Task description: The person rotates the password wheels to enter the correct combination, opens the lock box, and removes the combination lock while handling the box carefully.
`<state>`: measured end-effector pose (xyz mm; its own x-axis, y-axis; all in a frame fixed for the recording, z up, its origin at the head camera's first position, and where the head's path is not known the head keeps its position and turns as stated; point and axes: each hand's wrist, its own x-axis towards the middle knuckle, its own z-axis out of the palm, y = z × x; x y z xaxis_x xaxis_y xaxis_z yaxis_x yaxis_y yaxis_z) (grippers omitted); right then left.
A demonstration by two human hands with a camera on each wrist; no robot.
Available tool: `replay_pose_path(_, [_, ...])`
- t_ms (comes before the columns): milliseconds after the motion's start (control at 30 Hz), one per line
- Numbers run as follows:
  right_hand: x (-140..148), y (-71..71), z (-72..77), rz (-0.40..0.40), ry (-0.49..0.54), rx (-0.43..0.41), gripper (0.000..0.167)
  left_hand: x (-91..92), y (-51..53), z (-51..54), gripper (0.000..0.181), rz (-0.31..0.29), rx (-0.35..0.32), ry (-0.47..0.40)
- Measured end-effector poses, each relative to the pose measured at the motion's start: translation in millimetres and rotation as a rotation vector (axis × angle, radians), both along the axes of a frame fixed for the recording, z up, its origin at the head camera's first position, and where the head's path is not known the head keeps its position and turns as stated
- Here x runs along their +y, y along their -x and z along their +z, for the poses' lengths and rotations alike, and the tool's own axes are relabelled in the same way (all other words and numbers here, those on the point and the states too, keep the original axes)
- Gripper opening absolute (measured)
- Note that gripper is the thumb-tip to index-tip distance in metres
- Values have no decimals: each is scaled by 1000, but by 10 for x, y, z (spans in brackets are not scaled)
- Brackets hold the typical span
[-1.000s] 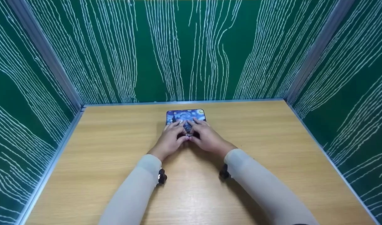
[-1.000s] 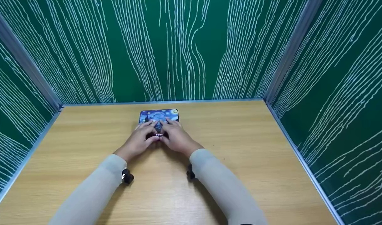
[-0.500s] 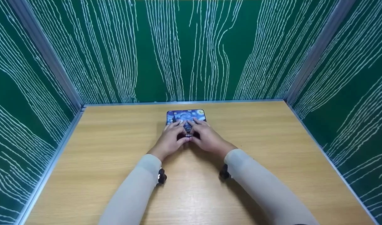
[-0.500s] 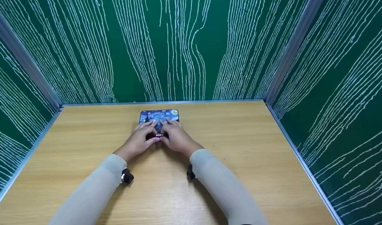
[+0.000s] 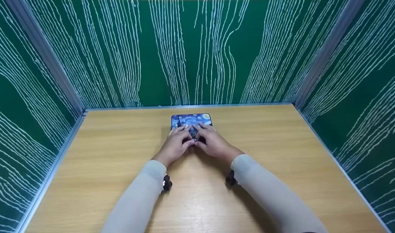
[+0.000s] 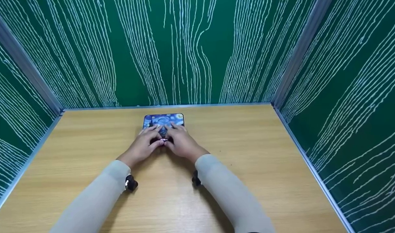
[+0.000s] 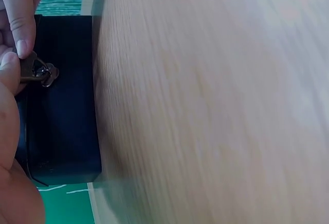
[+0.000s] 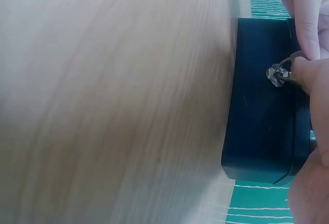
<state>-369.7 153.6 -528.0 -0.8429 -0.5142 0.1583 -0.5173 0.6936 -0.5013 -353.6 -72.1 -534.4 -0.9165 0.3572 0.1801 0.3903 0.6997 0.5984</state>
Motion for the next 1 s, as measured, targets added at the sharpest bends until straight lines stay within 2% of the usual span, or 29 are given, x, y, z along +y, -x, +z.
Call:
replay_pose_path(200, [5,3,-6,1,0,-3,6,-6,-9,3,22,2,-18,2])
replay_pose_path(400, [12,4,-6,16,6,5,8,-17,-2,12,57,21,-50,5])
replay_pose_path(467, [17,3,-4,25,11,11,9,-18,3,15,51,11,-43,9])
replay_pose_path(700, [32,12,-6,60,36,61,9,-14,8,8,19,-41,51,11])
replay_pose_path(1000, [42,22,-7,67,49,60,7,0,2,2,16,-13,36,19])
